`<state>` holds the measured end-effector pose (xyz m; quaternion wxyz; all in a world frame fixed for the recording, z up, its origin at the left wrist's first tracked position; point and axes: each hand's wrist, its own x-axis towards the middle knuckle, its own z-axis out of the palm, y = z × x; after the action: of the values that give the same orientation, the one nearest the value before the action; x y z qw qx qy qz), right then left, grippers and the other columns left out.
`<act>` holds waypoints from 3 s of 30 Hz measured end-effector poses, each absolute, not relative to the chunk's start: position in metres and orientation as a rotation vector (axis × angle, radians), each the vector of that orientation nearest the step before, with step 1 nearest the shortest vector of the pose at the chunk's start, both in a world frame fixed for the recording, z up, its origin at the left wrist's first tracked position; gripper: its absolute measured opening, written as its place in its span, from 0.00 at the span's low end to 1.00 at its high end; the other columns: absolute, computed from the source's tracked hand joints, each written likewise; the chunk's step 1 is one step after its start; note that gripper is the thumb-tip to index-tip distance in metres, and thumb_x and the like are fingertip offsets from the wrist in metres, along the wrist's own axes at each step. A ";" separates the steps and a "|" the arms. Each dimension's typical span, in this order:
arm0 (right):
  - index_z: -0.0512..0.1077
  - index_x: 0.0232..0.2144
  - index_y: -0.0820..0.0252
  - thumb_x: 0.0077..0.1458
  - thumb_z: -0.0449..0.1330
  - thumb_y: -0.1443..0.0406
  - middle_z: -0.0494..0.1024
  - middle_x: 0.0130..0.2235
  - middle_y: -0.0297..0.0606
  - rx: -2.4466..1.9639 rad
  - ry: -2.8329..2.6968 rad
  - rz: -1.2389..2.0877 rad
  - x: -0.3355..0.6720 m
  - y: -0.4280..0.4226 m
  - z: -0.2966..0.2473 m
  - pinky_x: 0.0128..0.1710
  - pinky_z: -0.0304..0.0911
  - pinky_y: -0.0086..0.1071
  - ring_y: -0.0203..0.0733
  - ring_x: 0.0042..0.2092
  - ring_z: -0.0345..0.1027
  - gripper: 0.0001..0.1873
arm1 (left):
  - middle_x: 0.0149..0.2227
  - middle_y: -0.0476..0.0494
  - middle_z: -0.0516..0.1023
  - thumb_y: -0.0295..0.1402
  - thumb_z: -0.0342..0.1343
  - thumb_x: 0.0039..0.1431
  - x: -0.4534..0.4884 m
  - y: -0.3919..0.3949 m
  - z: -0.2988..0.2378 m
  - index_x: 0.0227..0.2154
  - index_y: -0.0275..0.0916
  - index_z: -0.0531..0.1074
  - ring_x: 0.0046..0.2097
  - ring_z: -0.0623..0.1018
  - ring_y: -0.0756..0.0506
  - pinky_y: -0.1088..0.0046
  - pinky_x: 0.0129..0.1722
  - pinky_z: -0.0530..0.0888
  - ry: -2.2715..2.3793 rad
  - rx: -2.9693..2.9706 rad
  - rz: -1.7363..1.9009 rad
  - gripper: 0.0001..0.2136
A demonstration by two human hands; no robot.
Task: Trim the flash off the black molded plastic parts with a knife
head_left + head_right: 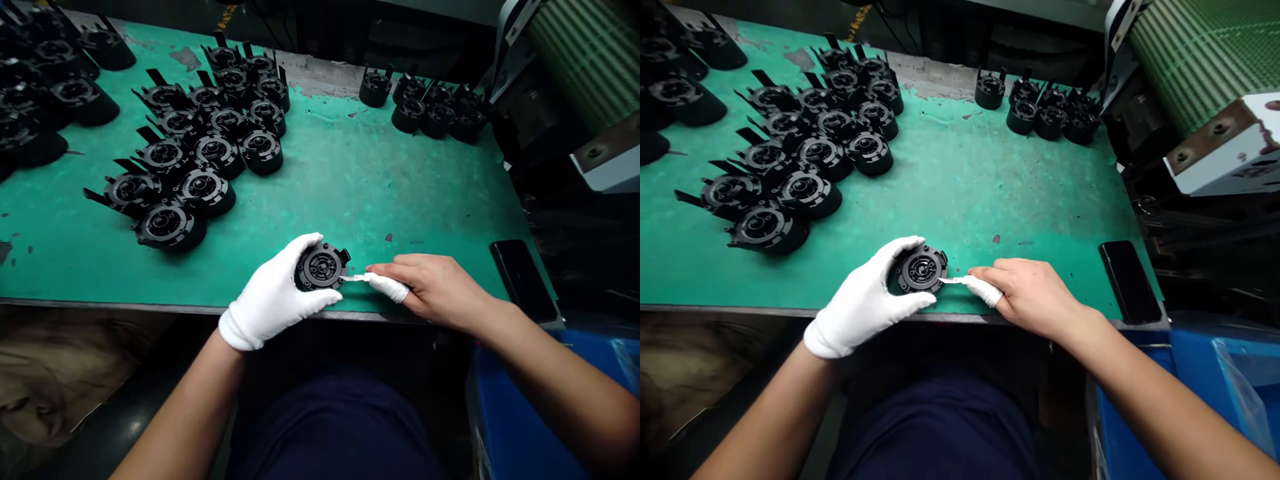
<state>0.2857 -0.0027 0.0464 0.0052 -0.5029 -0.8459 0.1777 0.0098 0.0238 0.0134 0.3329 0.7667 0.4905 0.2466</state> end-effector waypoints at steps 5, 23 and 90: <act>0.75 0.55 0.45 0.69 0.50 0.55 0.78 0.32 0.35 -1.427 -2.837 0.467 0.283 0.023 0.057 0.30 0.54 0.31 0.40 0.37 0.71 0.19 | 0.64 0.42 0.68 0.50 0.68 0.48 0.002 0.038 0.012 0.64 0.46 0.60 0.64 0.70 0.37 0.58 0.65 0.67 1.169 2.049 0.575 0.41; 0.73 0.53 0.52 0.65 0.53 0.66 0.83 0.45 0.37 -1.629 -2.545 0.588 0.278 -0.015 0.046 0.36 0.66 0.32 0.42 0.40 0.77 0.17 | 0.59 0.41 0.73 0.48 0.71 0.46 0.023 0.003 0.006 0.58 0.43 0.63 0.60 0.74 0.38 0.59 0.62 0.71 1.400 1.900 0.784 0.38; 0.74 0.56 0.43 0.69 0.48 0.52 0.80 0.36 0.34 -1.378 -2.744 0.774 0.279 0.037 0.052 0.36 0.61 0.32 0.41 0.39 0.74 0.21 | 0.58 0.35 0.70 0.33 0.63 0.50 0.028 0.009 0.000 0.66 0.35 0.53 0.60 0.72 0.39 0.59 0.64 0.68 1.389 2.015 0.896 0.41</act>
<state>0.2792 0.0370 0.0517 -0.0125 -0.4353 -0.8664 0.2444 0.0284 0.0088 0.0001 0.2645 0.7456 0.5141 0.3314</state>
